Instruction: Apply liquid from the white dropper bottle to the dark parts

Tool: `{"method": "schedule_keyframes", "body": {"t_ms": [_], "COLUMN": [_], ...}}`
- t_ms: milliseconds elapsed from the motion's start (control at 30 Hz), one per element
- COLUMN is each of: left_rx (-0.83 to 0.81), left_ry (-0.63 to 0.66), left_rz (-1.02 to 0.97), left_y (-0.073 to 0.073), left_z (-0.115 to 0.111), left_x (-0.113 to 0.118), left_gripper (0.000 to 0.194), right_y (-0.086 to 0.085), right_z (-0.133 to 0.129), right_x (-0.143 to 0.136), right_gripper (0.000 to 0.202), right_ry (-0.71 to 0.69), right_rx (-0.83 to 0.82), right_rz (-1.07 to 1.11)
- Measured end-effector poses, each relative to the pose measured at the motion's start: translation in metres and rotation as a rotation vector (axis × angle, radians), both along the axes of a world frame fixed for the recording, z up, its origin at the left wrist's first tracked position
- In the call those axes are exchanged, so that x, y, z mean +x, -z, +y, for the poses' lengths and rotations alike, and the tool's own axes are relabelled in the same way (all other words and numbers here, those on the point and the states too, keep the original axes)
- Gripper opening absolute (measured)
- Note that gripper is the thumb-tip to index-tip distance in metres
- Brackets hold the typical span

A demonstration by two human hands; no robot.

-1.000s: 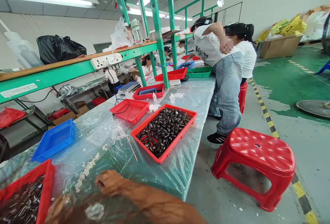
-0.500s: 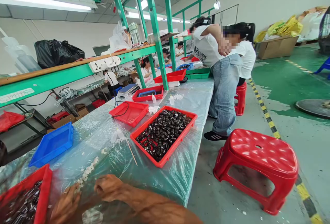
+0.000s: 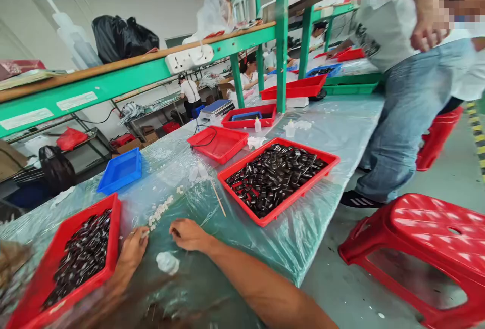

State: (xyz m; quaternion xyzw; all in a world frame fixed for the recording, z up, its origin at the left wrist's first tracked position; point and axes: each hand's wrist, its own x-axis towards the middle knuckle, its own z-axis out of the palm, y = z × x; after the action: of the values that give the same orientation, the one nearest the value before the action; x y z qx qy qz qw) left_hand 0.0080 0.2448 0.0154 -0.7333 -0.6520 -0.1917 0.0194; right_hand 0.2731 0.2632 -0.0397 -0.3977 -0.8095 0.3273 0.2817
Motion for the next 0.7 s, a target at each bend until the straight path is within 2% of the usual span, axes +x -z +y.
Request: {"method": "schedule_keyframes", "body": {"t_ms": [200, 367, 467, 600, 700], "left_rx": [-0.049, -0.018, -0.001, -0.016, -0.029], "left_ry": [0.013, -0.028, -0.043, -0.067, -0.085], "left_rz": [-0.149, -0.203, -0.223, -0.240, -0.250], "left_y": [0.009, 0.010, 0.009, 0.011, 0.010], "left_z": [-0.023, -0.035, -0.042, -0.051, -0.069], "left_x": [-0.008, -0.009, -0.007, 0.001, 0.007], "left_gripper": [0.027, 0.010, 0.020, 0.017, 0.035], "right_y": [0.009, 0.013, 0.013, 0.014, 0.011], "right_z": [-0.008, -0.009, -0.008, -0.011, -0.015], "right_x": [0.003, 0.007, 0.009, 0.012, 0.014], "right_gripper": [0.030, 0.030, 0.029, 0.028, 0.028], "right_ry": [0.009, 0.004, 0.008, 0.006, 0.009], "right_rx": [-0.022, -0.004, 0.012, 0.014, 0.008], "right_rz": [0.046, 0.077, 0.085, 0.092, 0.103]}}
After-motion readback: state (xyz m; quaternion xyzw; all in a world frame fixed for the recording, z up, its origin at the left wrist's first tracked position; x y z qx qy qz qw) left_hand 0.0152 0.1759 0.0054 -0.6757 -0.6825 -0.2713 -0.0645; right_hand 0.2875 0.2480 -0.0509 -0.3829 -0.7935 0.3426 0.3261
